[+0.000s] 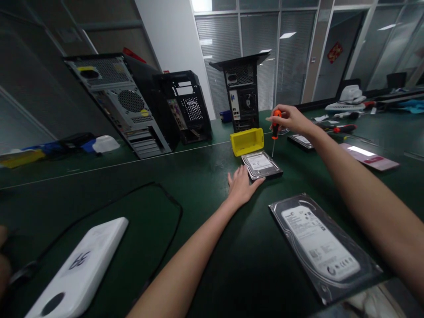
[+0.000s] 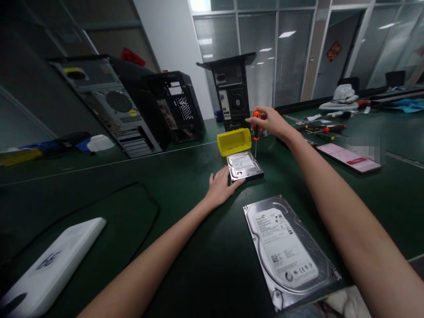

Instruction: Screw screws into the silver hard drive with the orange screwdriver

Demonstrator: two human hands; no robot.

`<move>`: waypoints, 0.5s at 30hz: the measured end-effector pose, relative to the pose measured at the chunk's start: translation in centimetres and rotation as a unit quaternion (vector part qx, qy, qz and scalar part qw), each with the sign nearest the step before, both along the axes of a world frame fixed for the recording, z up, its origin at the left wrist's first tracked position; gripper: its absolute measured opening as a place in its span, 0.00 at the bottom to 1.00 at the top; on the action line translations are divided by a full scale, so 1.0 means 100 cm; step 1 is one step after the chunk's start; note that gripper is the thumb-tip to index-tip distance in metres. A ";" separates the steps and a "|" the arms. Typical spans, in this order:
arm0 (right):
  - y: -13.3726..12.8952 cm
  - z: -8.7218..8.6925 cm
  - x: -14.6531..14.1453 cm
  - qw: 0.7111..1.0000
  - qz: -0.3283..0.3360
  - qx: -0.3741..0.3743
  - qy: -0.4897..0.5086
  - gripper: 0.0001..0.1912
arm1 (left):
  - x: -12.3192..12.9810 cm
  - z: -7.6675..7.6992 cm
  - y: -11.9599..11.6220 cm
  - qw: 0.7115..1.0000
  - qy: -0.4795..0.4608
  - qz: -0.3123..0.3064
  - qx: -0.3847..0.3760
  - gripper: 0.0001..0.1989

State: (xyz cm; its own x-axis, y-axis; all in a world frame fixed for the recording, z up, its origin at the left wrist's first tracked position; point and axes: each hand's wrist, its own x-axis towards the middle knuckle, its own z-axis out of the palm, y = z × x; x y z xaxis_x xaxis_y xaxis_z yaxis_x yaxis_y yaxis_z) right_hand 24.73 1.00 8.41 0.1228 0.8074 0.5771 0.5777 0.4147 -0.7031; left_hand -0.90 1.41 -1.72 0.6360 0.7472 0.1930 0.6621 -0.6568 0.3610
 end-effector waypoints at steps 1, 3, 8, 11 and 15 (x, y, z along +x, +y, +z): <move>0.000 -0.001 0.002 1.000 -0.007 -0.002 0.002 0.15 | 0.000 0.000 0.000 1.000 -0.001 -0.001 0.002 0.36; 0.000 -0.002 0.006 1.000 -0.020 -0.005 0.001 0.15 | 0.000 0.000 0.001 1.000 -0.001 -0.002 0.002 0.36; -0.001 -0.002 0.009 0.992 -0.102 0.026 -0.073 0.17 | 0.001 0.000 0.002 1.000 -0.004 -0.004 0.003 0.36; 0.001 -0.004 0.004 0.977 -0.158 0.063 -0.129 0.17 | 0.001 0.001 0.002 1.000 0.000 -0.002 0.007 0.36; 0.003 -0.007 -0.006 0.972 -0.153 0.087 -0.158 0.15 | 0.000 0.001 0.000 1.000 0.002 -0.002 0.011 0.35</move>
State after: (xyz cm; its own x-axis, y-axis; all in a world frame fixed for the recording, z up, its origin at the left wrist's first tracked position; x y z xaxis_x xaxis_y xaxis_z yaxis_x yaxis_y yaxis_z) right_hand 24.13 1.32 7.68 0.1371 0.6479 0.7493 0.8681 0.2858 -0.4059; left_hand -0.86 1.44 -1.59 0.6402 0.7398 0.2071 0.6603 -0.6677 0.3438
